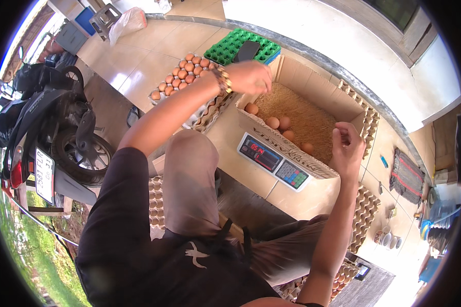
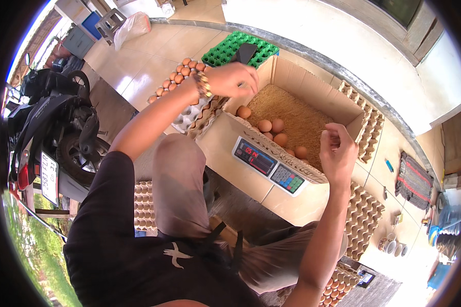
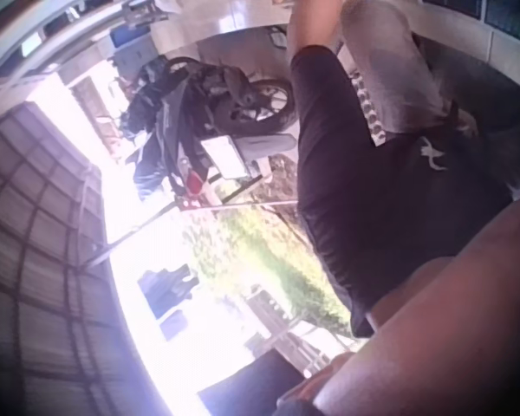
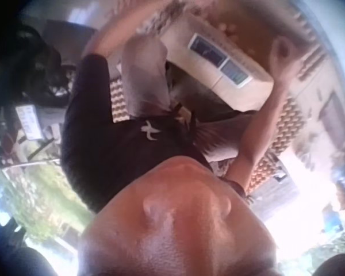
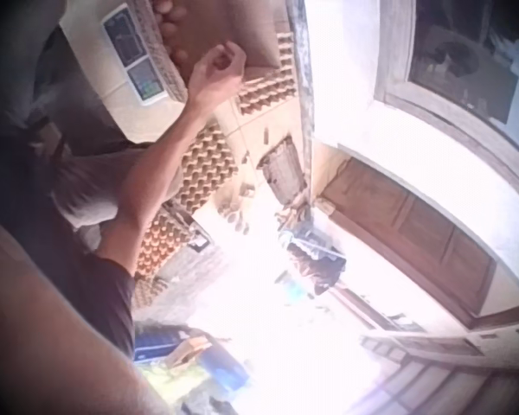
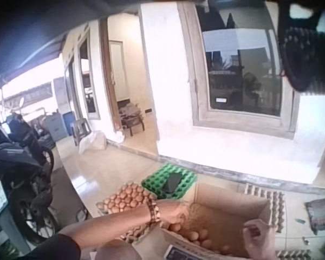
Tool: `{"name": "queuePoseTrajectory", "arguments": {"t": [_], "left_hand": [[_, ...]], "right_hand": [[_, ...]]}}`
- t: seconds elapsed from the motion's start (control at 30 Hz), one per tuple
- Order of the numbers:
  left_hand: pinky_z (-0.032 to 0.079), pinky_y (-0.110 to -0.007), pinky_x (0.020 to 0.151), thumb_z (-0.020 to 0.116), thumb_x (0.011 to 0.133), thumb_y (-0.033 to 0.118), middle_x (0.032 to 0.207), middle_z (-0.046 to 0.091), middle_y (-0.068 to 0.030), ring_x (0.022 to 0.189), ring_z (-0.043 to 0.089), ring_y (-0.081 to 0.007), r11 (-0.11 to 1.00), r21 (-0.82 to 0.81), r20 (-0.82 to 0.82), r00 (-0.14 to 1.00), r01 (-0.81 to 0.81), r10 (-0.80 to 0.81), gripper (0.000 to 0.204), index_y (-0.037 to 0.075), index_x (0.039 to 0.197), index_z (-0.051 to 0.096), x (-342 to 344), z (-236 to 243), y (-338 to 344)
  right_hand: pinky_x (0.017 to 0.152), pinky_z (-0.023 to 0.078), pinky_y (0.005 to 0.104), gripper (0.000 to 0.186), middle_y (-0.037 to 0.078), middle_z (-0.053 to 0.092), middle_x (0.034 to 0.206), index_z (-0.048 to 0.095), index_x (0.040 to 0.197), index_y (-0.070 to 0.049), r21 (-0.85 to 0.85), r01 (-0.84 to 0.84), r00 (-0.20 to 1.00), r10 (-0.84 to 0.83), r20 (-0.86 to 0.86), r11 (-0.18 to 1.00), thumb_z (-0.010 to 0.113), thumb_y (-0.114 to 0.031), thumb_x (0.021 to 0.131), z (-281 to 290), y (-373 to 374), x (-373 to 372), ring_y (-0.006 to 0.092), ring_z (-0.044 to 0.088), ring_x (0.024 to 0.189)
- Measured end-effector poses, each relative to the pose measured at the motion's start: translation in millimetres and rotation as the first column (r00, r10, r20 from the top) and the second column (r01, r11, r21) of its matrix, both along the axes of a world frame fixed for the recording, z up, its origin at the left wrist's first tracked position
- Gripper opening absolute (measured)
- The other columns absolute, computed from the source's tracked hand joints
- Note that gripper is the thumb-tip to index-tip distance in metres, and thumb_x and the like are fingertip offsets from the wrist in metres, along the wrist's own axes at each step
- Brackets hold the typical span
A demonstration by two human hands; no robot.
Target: The person weighs eggs by placing them one by one into a cardboard box on a digital scale, while occasionally transferring eggs from one carton to another.
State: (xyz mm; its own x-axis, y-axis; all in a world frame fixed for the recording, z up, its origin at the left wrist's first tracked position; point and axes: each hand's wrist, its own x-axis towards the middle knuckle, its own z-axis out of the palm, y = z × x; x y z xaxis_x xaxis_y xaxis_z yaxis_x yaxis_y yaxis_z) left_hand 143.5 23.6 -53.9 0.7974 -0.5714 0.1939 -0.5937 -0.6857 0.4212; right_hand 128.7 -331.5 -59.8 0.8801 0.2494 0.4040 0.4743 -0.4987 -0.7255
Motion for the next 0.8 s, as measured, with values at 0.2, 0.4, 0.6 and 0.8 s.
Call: {"name": "queuePoseTrajectory", "arguments": {"t": [0.2,0.4,0.6,0.8], "left_hand": [[0.053,-0.029,0.076,0.067,0.090,0.018,0.098,0.070,-0.0066,0.085,0.067,-0.0147,0.649,-0.325,-0.029,0.693,-0.688,0.720,0.017,0.004,0.098,0.070,-75,-40,150],[0.049,-0.041,0.083,0.073,0.075,0.033,0.098,0.064,-0.0120,0.095,0.061,-0.0293,0.526,-0.093,0.181,0.505,-0.846,0.844,0.030,0.009,0.091,0.067,-124,-164,176],[0.045,-0.048,0.088,0.073,0.069,0.041,0.106,0.060,-0.0143,0.106,0.053,-0.0394,0.294,0.108,0.192,0.310,-0.950,0.931,0.043,0.014,0.100,0.062,-117,-165,143],[0.042,-0.047,0.089,0.074,0.066,0.046,0.096,0.065,-0.0097,0.102,0.057,-0.0355,0.203,0.187,0.252,0.247,-0.961,0.936,0.045,0.016,0.097,0.062,-118,-158,130]], "right_hand": [[0.064,0.052,0.0269,0.012,0.010,0.069,0.076,0.068,0.097,0.001,-0.002,-0.043,0.999,0.043,-0.019,0.999,0.063,-0.004,0.087,-1,8,-5,0.0134,0.065,0.067],[0.064,0.051,0.0269,0.013,0.009,0.067,0.076,0.067,0.099,0.001,-0.054,-0.039,0.999,0.037,-0.034,0.998,0.062,-0.005,0.088,-12,8,1,0.0125,0.062,0.068],[0.065,0.048,0.0251,0.014,0.006,0.066,0.078,0.066,0.101,0.002,-0.108,-0.064,0.996,0.058,-0.062,0.992,0.061,-0.007,0.091,-20,10,1,0.0099,0.059,0.069],[0.065,0.048,0.0261,0.014,0.007,0.066,0.078,0.065,0.102,0.001,-0.095,-0.092,0.994,0.085,-0.068,0.991,0.061,-0.007,0.091,-18,14,-2,0.0108,0.060,0.069]]}}
